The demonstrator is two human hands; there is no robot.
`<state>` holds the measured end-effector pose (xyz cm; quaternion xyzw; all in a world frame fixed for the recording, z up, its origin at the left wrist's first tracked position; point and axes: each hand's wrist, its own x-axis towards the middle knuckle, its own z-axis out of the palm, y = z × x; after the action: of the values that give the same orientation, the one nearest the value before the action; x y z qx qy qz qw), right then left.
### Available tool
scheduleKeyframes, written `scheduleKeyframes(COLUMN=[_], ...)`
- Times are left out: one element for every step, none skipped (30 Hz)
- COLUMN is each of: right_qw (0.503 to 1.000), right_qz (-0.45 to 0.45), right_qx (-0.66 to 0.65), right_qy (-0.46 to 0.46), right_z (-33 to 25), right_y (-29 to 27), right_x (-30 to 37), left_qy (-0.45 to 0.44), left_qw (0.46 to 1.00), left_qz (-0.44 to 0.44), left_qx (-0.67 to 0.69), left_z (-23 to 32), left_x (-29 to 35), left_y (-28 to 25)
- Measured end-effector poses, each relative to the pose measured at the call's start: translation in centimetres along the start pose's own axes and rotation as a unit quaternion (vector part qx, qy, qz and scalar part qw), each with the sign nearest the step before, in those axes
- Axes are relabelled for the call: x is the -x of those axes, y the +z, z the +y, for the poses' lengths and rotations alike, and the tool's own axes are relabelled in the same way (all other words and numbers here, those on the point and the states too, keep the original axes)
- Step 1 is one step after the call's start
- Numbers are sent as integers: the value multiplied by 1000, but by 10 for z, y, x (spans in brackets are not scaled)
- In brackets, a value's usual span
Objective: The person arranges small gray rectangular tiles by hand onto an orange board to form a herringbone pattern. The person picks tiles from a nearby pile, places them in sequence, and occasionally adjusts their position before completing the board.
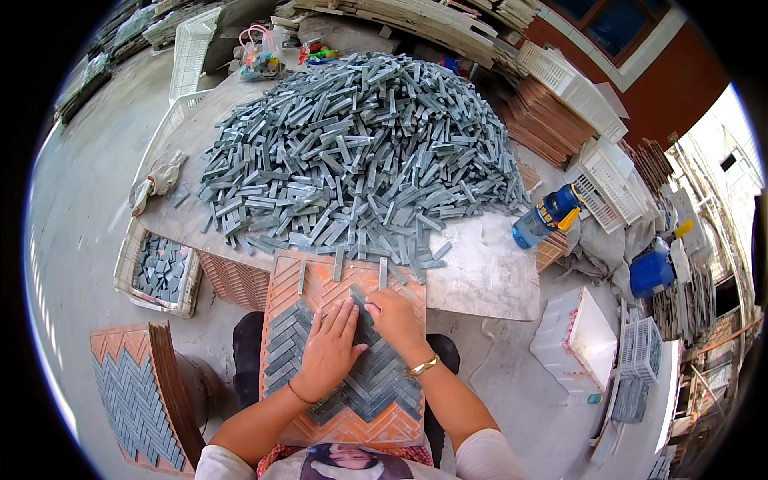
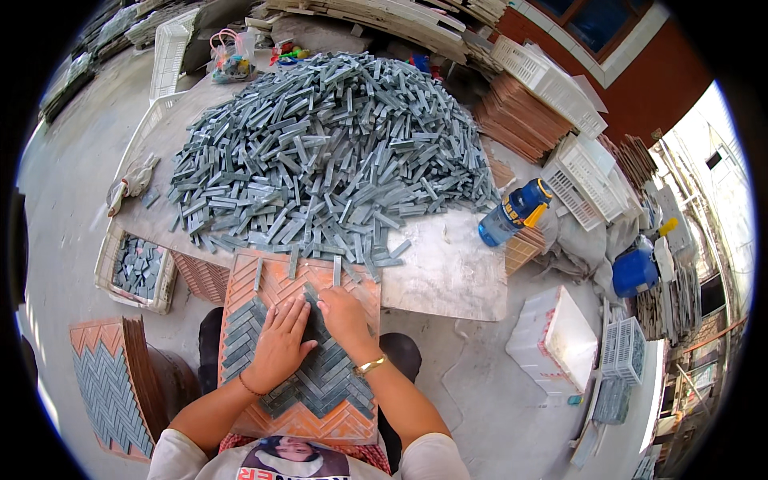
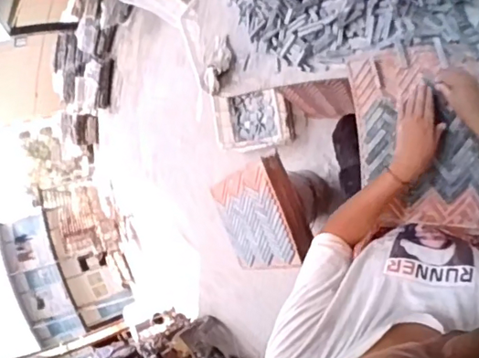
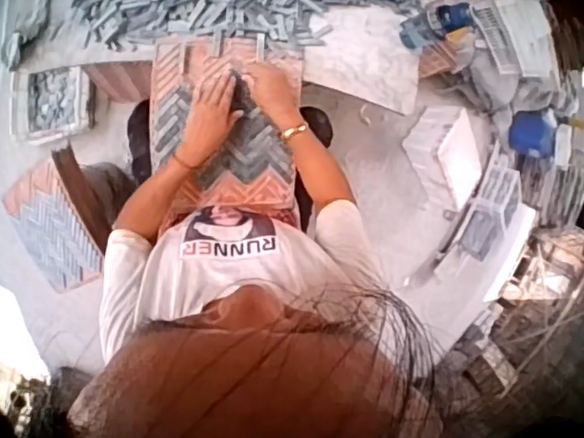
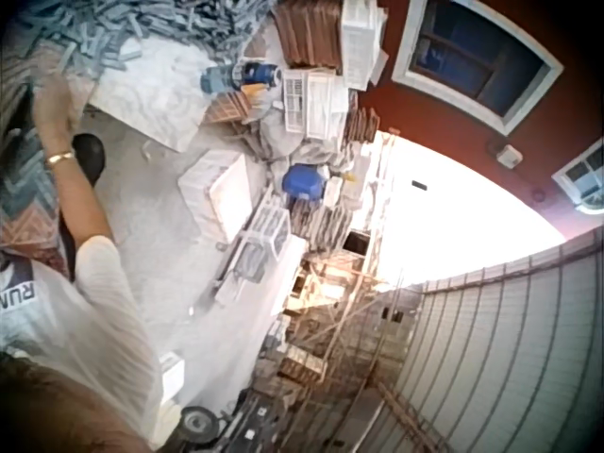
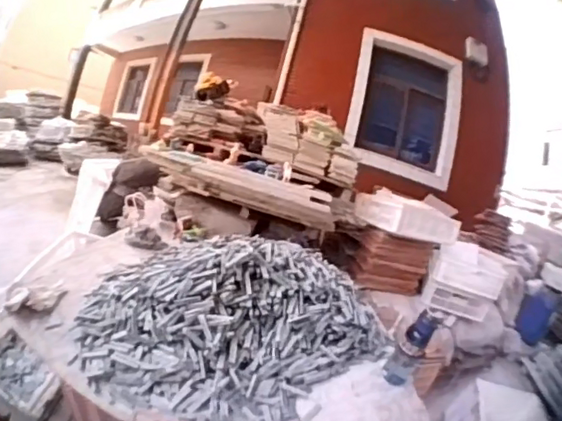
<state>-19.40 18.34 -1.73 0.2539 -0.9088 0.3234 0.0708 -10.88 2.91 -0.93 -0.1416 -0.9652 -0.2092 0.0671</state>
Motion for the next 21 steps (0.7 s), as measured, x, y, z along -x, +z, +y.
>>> scheduleKeyframes(right_qw=[1000,998,997,996,993,989,991,991,991,990,990,988,987,985,983,981,979,975,972,969,966], right_qz=[-6,-12,-17,12,39,66,57,49,41,40,39,38,41,43,45,55,64,71,74,78,82], right_qx=[-26,-53,-79,-77,-77,-77,-50,-25,0,22,43,64,38,13,-11,-41,-69,-96,-112,-129,-145], right_qy=[6,13,19,47,75,103,111,120,128,131,132,133,149,164,179,180,183,186,192,194,196], right_z=[6,14,22,28,31,33,34,32,29,29,29,29,31,31,32,33,33,33,31,29,27], right_y=[-3,-8,-11,-13,-14,-15,-13,-10,-7,-2,3,6,7,7,6,3,-2,-8,-13,-19,-24], right_x=[-3,-7,-11,-13,-16,-18,-20,-22,-24,-26,-28,-30,-30,-31,-31,-30,-28,-23,-18,-16,-13], left_qy=[-1,2,5,8,19,29,39,50,56,58,58,59,63,65,67,74,82,88,100,111,123], left_qw=[1000,1000,1000,1000,1000,1000,999,998,998,998,998,998,998,998,997,997,995,994,993,993,992], left_qz=[8,11,14,18,-2,-10,-18,-28,-21,-22,-21,-21,-13,-3,6,28,49,68,53,40,27], left_qx=[-10,-7,-4,-1,0,7,13,18,-2,0,1,2,10,18,27,20,17,14,21,26,30], left_z=[-3,-5,-7,-7,-6,-4,-2,-1,-2,-2,-2,-3,-5,-7,-9,-16,-24,-32,-37,-42,-47], left_x=[-7,-13,-18,-22,-25,-24,-22,-21,-21,-22,-23,-24,-26,-28,-31,-36,-45,-51,-54,-59,-63], left_y=[2,4,5,5,6,10,18,20,21,21,19,18,19,21,21,20,16,13,12,11,9])
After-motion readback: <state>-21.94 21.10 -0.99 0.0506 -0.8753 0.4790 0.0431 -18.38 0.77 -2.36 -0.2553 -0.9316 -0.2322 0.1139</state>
